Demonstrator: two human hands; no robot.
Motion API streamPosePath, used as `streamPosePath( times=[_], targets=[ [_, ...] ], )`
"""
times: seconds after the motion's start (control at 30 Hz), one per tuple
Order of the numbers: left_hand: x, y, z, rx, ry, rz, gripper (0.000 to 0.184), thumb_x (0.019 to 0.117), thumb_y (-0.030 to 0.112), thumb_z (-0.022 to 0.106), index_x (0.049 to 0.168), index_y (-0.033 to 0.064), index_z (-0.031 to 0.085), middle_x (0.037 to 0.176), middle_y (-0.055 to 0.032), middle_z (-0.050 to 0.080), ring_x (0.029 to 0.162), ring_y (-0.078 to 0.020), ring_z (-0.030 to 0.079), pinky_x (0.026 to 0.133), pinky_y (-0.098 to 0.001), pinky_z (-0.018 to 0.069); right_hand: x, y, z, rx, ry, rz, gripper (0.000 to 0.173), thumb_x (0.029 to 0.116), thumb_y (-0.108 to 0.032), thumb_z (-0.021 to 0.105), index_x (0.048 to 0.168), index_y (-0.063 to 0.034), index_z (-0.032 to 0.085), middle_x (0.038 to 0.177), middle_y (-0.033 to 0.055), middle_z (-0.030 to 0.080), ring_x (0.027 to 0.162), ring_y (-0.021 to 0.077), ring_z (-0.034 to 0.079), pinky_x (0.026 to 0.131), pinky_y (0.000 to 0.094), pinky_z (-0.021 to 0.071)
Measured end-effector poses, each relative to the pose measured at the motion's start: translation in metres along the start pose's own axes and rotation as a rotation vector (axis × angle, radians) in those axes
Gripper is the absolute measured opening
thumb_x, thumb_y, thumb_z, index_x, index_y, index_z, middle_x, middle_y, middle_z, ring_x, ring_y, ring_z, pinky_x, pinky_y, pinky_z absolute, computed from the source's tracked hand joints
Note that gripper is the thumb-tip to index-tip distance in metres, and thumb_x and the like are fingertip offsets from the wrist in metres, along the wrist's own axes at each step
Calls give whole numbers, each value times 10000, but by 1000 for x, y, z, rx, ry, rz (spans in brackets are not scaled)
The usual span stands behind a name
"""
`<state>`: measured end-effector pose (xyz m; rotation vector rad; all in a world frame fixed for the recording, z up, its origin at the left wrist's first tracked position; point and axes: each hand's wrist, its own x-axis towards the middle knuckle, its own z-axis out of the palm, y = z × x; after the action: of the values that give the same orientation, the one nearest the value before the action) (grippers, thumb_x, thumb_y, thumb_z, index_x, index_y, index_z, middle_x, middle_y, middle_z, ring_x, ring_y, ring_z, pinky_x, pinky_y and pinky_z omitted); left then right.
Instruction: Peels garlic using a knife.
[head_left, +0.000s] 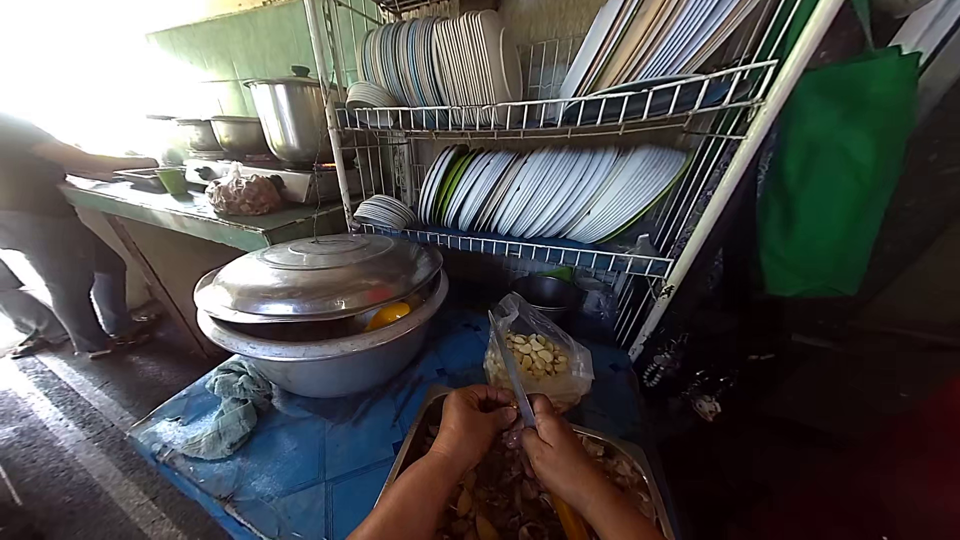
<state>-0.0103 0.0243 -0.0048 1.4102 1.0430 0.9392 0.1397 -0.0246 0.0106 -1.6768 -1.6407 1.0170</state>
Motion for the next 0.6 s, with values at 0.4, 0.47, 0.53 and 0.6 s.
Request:
streamPosePath(
  times=[0.4,0.47,0.53,0.6],
  targets=[
    [-7,5,10,216,12,130,111,871,56,769,967,18,729,911,-43,734,813,-57,693,805,-223,578,-1,-9,2,-167,24,79,352,1047,-87,454,1381,-5,380,1049,167,613,885,264,675,825,433,558],
    [-8,3,11,273,6,187,115,884,70,751,985,16,733,947,-55,734,843,-65,696,832,-229,576,-2,-10,2,-196,29,79,340,1047,-88,456,1368,-5,381,1077,170,612,942,267,674,864,428,551],
    [-7,0,12,321,-8,247,129,897,72,722,1008,7,729,976,-76,726,861,-83,694,850,-238,571,-2,-9,3,-198,47,71,325,1041,-72,455,1351,1,390,1078,172,609,948,263,672,868,419,549],
    [-7,0,12,315,-17,275,139,899,71,706,1018,4,725,972,-80,725,853,-87,696,843,-240,575,-1,-9,3,-186,73,64,302,1042,-67,449,1333,0,405,1047,167,613,914,260,676,849,422,554]
  ],
)
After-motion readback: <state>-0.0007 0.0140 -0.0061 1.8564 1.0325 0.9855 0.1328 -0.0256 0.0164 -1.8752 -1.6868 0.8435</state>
